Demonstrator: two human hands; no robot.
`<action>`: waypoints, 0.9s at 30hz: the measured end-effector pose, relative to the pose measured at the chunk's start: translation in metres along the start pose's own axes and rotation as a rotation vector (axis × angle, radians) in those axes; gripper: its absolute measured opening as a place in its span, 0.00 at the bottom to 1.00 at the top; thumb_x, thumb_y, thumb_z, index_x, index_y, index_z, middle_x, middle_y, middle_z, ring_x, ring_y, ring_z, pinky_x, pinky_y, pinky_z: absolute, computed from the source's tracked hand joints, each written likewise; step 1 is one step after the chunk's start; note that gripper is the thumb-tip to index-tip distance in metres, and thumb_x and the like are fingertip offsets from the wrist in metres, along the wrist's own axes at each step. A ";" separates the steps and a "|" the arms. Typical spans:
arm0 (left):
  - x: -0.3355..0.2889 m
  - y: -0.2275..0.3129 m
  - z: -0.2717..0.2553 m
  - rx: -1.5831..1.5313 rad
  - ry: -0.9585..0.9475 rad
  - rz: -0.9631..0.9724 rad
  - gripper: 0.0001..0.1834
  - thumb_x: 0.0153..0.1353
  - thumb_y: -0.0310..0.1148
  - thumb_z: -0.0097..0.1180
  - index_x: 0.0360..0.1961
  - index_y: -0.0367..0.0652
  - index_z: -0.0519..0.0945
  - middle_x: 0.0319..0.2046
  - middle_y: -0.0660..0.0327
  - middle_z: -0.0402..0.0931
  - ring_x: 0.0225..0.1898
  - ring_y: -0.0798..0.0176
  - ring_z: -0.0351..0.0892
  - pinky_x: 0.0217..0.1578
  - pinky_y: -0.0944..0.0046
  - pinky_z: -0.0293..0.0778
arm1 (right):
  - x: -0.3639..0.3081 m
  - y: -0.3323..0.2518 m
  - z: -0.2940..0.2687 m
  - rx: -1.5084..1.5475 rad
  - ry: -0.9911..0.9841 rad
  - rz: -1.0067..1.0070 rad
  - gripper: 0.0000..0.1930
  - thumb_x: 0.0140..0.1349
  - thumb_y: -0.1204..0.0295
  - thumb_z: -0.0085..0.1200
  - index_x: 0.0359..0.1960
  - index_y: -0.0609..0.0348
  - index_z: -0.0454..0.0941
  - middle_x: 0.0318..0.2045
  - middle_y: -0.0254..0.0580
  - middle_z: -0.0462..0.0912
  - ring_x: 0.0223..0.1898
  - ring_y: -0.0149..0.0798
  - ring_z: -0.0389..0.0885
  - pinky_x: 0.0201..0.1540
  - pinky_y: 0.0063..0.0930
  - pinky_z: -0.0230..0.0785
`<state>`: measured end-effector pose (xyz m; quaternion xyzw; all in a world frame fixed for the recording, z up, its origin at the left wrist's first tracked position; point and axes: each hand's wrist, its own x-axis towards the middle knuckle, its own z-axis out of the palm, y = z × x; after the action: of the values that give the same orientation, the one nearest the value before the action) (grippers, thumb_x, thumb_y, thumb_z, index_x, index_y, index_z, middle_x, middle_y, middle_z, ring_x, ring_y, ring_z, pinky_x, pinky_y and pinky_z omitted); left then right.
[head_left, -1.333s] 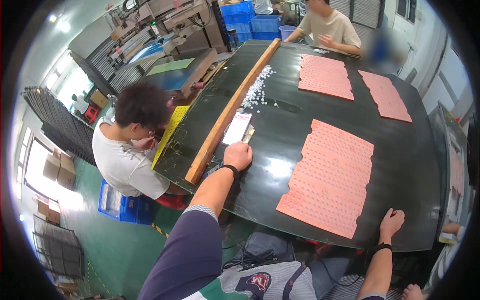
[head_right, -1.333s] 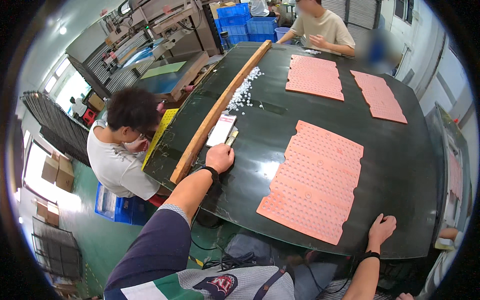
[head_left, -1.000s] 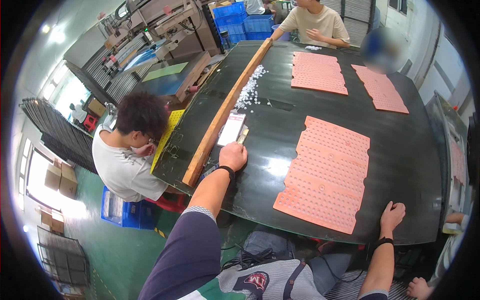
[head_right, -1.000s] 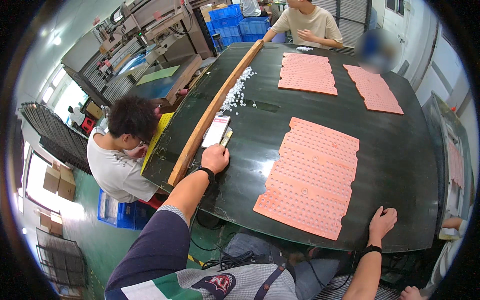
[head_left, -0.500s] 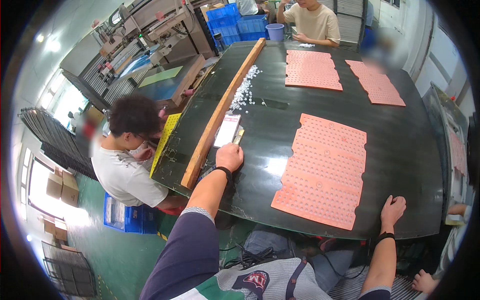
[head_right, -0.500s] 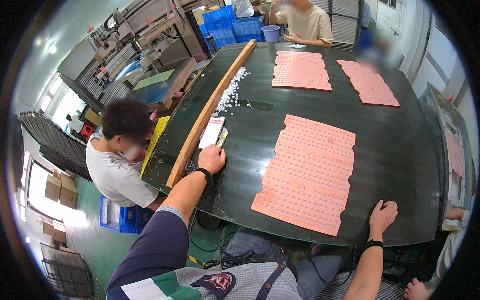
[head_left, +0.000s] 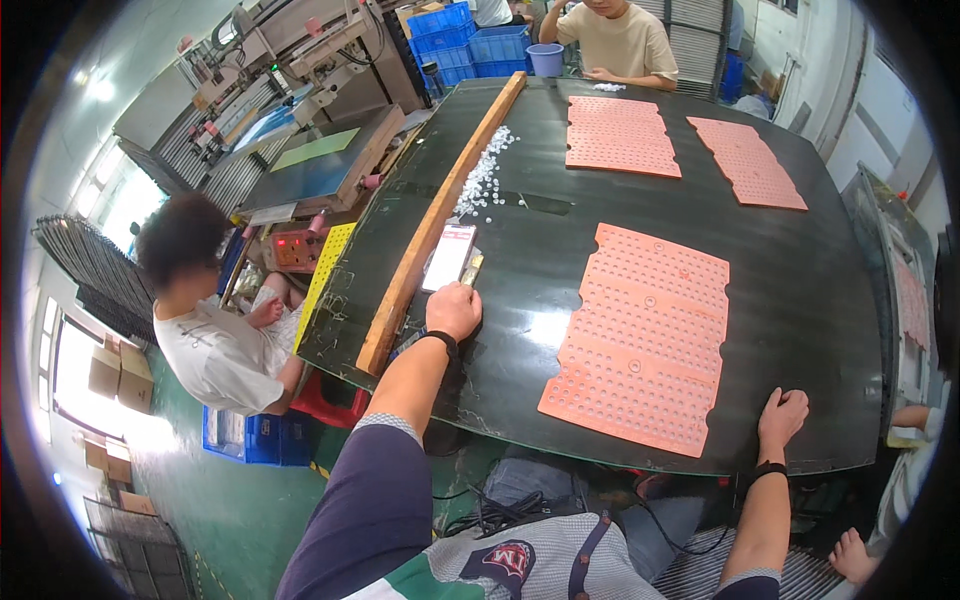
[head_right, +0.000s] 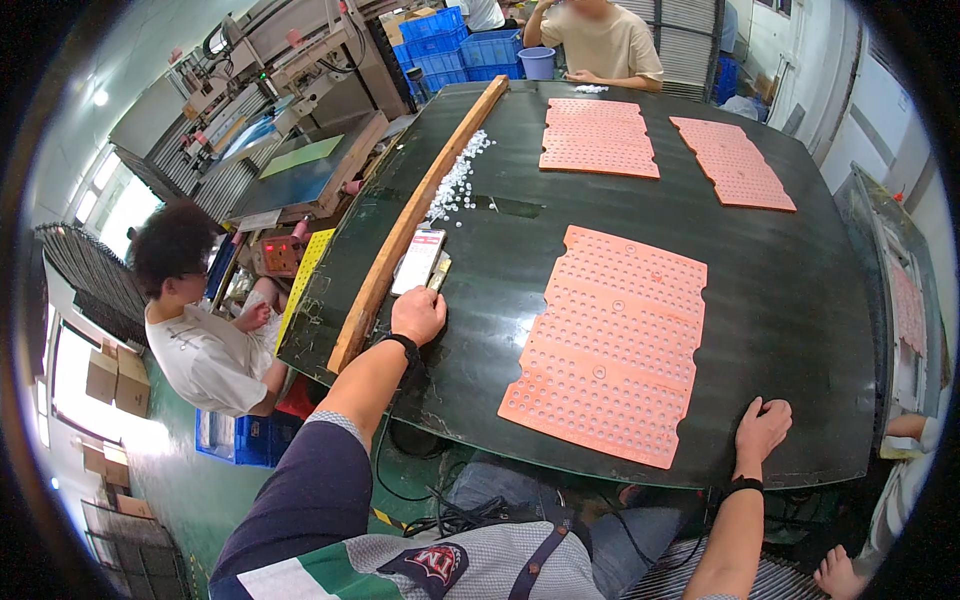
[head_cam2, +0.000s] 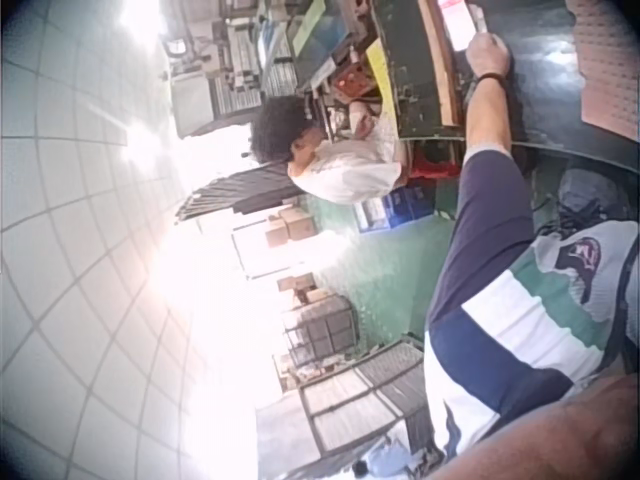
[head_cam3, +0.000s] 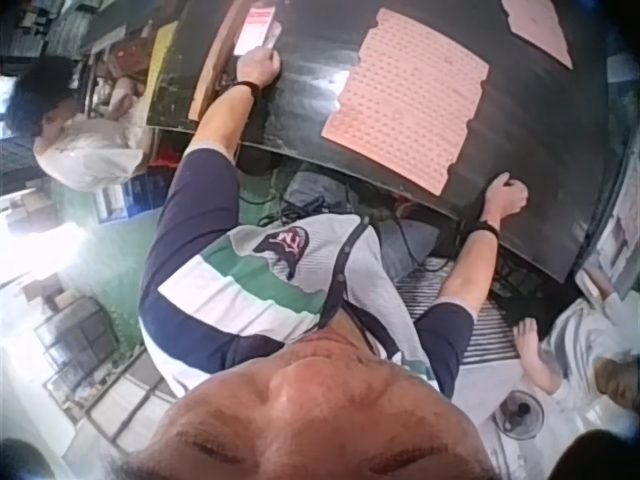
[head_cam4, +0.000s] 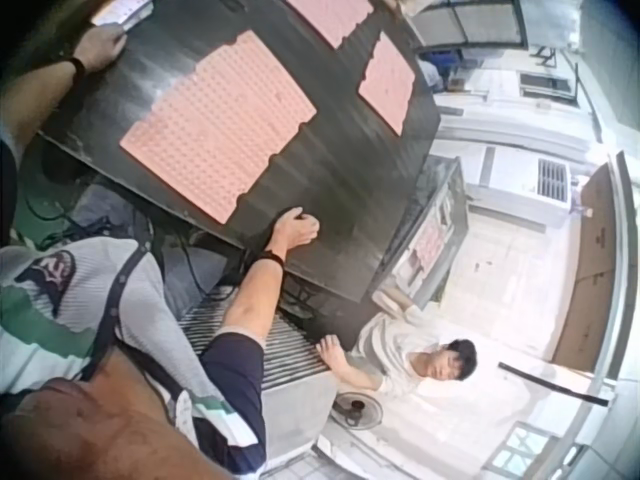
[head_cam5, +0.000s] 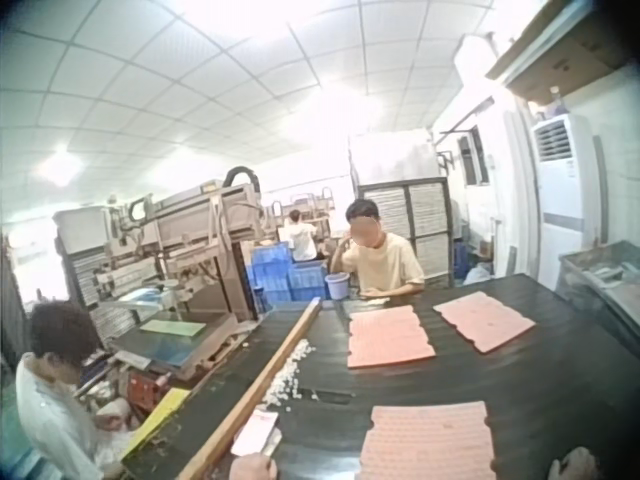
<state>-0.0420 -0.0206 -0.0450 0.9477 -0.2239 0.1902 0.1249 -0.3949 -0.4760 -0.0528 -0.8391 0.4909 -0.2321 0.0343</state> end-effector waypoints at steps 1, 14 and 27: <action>0.000 0.000 -0.001 0.006 -0.003 -0.001 0.12 0.53 0.35 0.53 0.19 0.40 0.79 0.24 0.52 0.77 0.29 0.50 0.78 0.33 0.54 0.75 | 0.000 0.000 0.000 0.001 -0.009 0.006 0.11 0.60 0.67 0.52 0.29 0.60 0.65 0.34 0.46 0.68 0.40 0.50 0.66 0.45 0.43 0.60; 0.001 0.001 -0.002 0.010 -0.031 -0.012 0.12 0.54 0.35 0.54 0.19 0.39 0.78 0.23 0.52 0.76 0.28 0.49 0.77 0.33 0.54 0.74 | 0.000 0.001 0.000 0.009 0.012 -0.018 0.11 0.59 0.67 0.52 0.30 0.60 0.66 0.35 0.46 0.68 0.41 0.51 0.67 0.45 0.43 0.60; -0.001 -0.002 0.002 -0.001 -0.010 -0.006 0.12 0.53 0.35 0.55 0.19 0.39 0.77 0.23 0.53 0.76 0.29 0.50 0.77 0.32 0.54 0.74 | 0.000 0.002 0.001 -0.004 -0.024 0.025 0.11 0.59 0.66 0.52 0.31 0.60 0.65 0.37 0.46 0.68 0.44 0.50 0.67 0.47 0.43 0.60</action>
<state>-0.0408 -0.0193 -0.0477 0.9492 -0.2216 0.1850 0.1248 -0.3962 -0.4772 -0.0541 -0.8357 0.5011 -0.2207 0.0413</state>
